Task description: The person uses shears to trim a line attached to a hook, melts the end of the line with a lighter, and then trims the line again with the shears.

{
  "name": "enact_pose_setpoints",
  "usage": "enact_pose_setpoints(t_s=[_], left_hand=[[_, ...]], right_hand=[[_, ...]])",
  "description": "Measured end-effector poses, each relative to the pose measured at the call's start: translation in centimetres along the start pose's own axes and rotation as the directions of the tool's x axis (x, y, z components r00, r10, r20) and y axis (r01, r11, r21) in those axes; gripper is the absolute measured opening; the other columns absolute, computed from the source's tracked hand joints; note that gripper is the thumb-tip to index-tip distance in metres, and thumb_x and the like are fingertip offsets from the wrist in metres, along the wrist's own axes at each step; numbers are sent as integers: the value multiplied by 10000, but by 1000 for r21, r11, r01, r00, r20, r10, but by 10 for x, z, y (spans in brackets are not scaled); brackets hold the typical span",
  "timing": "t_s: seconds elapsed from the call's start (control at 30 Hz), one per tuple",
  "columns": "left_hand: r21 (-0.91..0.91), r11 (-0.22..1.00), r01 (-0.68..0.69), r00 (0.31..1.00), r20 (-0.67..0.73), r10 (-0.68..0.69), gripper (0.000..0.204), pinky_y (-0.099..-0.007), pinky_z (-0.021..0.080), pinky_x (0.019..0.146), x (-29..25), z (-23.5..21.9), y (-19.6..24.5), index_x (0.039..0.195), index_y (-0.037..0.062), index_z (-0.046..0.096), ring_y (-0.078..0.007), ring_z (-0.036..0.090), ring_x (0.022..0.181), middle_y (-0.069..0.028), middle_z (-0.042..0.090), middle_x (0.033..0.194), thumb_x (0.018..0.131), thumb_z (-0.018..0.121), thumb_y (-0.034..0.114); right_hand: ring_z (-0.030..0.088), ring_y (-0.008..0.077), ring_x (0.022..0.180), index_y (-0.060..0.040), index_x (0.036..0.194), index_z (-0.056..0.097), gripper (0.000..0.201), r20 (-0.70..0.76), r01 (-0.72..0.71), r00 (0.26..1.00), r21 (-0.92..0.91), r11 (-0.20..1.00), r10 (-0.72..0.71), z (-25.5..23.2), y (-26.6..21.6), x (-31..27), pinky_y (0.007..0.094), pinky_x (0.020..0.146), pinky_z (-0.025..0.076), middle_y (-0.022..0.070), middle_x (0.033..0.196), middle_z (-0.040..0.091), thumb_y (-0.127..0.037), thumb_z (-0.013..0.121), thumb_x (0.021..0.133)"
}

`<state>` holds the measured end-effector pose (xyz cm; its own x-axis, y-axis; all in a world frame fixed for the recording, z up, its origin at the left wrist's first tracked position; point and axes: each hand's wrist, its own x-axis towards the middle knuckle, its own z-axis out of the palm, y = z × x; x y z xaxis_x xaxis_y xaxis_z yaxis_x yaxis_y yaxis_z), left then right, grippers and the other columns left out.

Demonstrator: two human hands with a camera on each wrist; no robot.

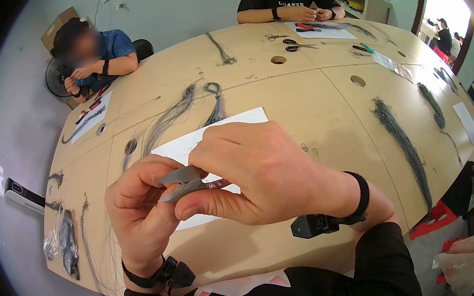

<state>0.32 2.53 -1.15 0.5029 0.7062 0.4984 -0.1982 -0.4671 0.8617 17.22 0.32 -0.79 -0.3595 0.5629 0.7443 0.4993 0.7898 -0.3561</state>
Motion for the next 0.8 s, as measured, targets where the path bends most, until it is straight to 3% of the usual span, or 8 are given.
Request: enact_pose_setpoints(t_s=[0.13,0.27,0.33,0.8], left_hand=[[-15,1000,2,1000,11,-2,65,-192,355,551,0,0,1,742,-13,535,-80,442,619,-48,536,733,680,552,-21],[-63,997,49,999,-14,-50,62,-194,360,558,-2,2,5,756,-18,534,-82,449,632,-55,538,760,695,541,-22],[-50,999,17,1000,-9,-17,60,-194,362,560,-1,-1,3,761,-21,534,-83,451,635,-57,539,767,701,538,-21],[-24,999,-47,999,-12,46,48,-193,362,548,-1,1,2,758,-15,535,-79,453,628,-58,547,772,712,544,-11]], right_hand=[[462,199,468,-49,673,510,310,70,18,997,-43,999,-15,-4,2,0,278,408,357,44,541,453,-338,621,692],[458,197,463,-48,673,514,309,22,69,997,-37,997,-68,-2,4,-1,280,404,351,42,540,449,-336,625,689],[453,195,460,-52,688,518,314,-24,-5,1000,50,999,7,0,0,0,280,400,344,40,540,446,-346,625,688],[467,196,478,-48,722,520,329,-11,-31,999,-19,999,30,-4,-2,1,266,418,367,48,581,467,-339,658,659]])
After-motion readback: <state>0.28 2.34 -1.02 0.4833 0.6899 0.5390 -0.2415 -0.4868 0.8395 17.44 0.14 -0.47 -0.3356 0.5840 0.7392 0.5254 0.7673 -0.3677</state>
